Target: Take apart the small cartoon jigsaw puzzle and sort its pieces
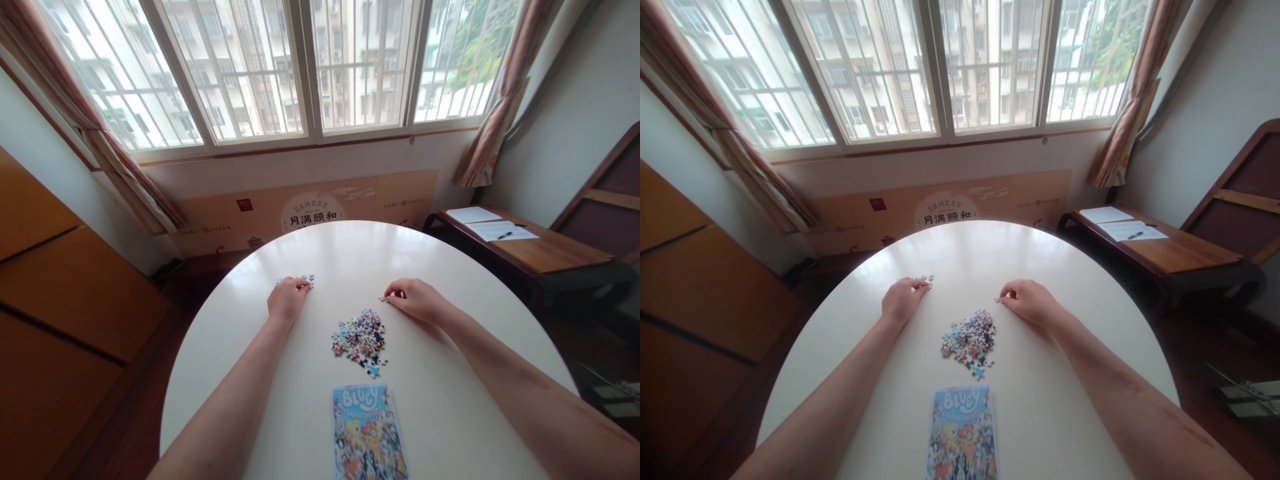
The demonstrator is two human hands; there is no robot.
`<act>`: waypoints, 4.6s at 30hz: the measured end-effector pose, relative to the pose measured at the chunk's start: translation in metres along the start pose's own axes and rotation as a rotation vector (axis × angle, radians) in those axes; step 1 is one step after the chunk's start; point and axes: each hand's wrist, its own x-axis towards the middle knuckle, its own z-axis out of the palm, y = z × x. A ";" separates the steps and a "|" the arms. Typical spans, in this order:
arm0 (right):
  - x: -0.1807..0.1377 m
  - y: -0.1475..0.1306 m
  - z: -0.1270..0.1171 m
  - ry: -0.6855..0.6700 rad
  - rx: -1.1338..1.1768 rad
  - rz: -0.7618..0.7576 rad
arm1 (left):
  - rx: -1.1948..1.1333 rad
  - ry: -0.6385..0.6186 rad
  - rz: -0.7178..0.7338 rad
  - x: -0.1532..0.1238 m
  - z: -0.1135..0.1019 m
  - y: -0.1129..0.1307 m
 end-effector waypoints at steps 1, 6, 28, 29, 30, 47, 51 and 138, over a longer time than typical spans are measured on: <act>0.000 0.000 -0.001 -0.005 0.003 -0.002 | -0.004 0.004 -0.003 0.000 0.000 -0.001; -0.001 0.000 -0.002 -0.013 0.012 -0.008 | -0.069 0.051 -0.041 0.003 0.002 -0.006; -0.005 0.002 -0.009 -0.110 0.115 -0.155 | -0.137 -0.249 0.625 -0.036 -0.018 0.028; -0.005 0.001 -0.010 -0.129 0.131 -0.175 | -0.171 -0.264 0.637 -0.037 -0.018 0.029; -0.006 0.000 -0.009 -0.143 0.145 -0.200 | -0.215 -0.286 0.643 -0.037 -0.018 0.029; -0.002 -0.006 0.005 0.036 0.185 -0.324 | -0.201 -0.326 0.575 -0.034 -0.019 0.023; -0.003 -0.007 0.005 0.035 0.179 -0.321 | -0.191 -0.343 0.597 -0.035 -0.019 0.023; -0.007 -0.025 0.024 0.190 0.158 -0.472 | 0.111 -0.073 0.073 -0.013 -0.028 -0.015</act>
